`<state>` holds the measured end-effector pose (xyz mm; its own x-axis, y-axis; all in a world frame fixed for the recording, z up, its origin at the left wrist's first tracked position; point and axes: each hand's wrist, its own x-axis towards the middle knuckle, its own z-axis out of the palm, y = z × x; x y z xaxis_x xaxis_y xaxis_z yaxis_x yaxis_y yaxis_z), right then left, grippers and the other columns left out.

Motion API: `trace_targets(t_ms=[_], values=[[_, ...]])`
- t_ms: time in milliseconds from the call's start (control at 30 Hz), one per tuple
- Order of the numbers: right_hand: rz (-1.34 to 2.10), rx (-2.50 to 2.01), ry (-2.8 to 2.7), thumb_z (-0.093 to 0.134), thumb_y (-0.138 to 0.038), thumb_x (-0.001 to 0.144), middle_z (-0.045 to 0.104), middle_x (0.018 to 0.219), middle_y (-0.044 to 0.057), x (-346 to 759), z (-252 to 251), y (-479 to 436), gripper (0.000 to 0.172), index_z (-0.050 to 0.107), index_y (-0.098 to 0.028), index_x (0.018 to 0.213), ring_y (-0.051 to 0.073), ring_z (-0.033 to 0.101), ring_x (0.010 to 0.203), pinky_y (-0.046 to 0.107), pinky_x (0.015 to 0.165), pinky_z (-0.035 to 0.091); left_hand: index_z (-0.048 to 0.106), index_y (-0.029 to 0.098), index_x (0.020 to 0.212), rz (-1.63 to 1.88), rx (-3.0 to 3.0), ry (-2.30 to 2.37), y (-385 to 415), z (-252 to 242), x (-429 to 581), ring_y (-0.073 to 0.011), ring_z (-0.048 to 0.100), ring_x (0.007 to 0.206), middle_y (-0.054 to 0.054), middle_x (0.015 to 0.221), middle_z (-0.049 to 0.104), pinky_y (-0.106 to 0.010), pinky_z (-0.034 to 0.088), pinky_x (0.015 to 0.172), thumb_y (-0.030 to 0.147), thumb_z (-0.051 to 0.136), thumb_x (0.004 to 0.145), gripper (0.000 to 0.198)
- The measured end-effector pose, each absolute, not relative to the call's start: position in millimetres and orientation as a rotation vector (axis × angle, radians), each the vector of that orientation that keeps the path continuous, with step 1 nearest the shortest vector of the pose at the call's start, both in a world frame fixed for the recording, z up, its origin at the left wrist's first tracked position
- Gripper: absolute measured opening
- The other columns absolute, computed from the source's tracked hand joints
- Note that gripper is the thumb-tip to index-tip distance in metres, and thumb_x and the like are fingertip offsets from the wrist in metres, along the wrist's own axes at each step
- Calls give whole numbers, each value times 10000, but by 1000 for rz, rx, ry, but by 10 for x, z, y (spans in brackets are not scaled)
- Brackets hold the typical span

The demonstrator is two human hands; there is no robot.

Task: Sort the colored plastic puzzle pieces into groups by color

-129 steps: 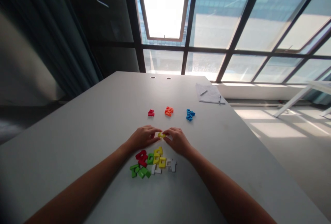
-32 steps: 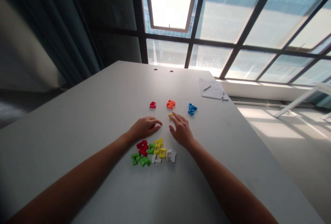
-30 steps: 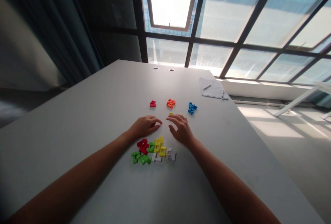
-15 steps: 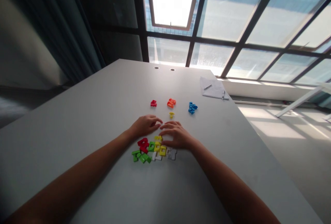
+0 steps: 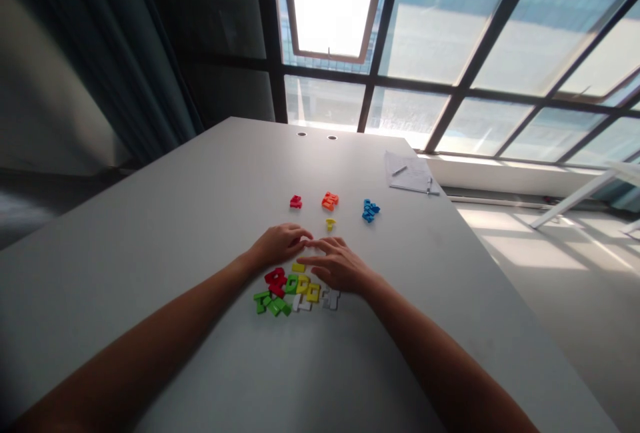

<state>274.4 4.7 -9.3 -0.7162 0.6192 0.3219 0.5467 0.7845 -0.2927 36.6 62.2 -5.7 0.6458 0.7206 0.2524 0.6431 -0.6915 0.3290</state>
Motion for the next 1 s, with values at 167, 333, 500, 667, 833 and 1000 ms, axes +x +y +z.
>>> trace_targets(t_ms=[167, 333, 500, 667, 833, 1000], values=[[268, -940, -2445, 594, -212, 984, 681, 1277, 83, 2727, -186, 106, 228, 716, -266, 1169, 245, 603, 1191, 455, 1060, 440, 741, 277, 1131, 537, 2652, 1137, 634, -82, 364, -188, 675, 958, -29, 1035, 751, -279, 496, 822, 326, 544, 976, 256], [272, -982, -2343, 599, -171, 971, 737, 1047, 69, 2740, -275, 175, 127, 691, -223, 1040, 229, 643, 1062, 402, 985, 461, 728, 269, 1164, 562, 2661, 1121, 658, -107, 357, -196, 675, 1004, -40, 1070, 752, -290, 496, 850, 365, 486, 1020, 297], [198, -1131, -2168, 651, -209, 945, 735, 996, 75, 2760, -320, 198, 107, 638, -211, 1052, 240, 665, 963, 417, 946, 468, 691, 262, 1188, 537, 2645, 1055, 658, -76, 336, -180, 659, 837, -2, 845, 718, -273, 465, 753, 506, 592, 968, 343], [175, -1103, -2050, 664, -229, 929, 729, 968, 70, 2780, -368, 223, 132, 600, -212, 1044, 242, 678, 927, 411, 906, 490, 682, 265, 1162, 542, 2664, 1026, 665, -98, 332, -165, 632, 778, 17, 809, 688, -258, 431, 705, 538, 690, 896, 382], [186, -1069, -2069, 667, -256, 929, 731, 974, 70, 2791, -368, 222, 132, 614, -216, 1043, 239, 680, 928, 415, 919, 490, 683, 274, 1174, 561, 2672, 1035, 660, -116, 340, -151, 624, 761, 20, 803, 684, -254, 432, 699, 442, 662, 929, 297], [177, -1076, -2063, 670, -258, 931, 732, 962, 63, 2791, -363, 217, 108, 631, -219, 1024, 239, 679, 928, 404, 910, 492, 680, 278, 1175, 564, 2675, 1044, 651, -102, 339, -148, 623, 752, 24, 795, 680, -252, 431, 693, 436, 654, 930, 293]])
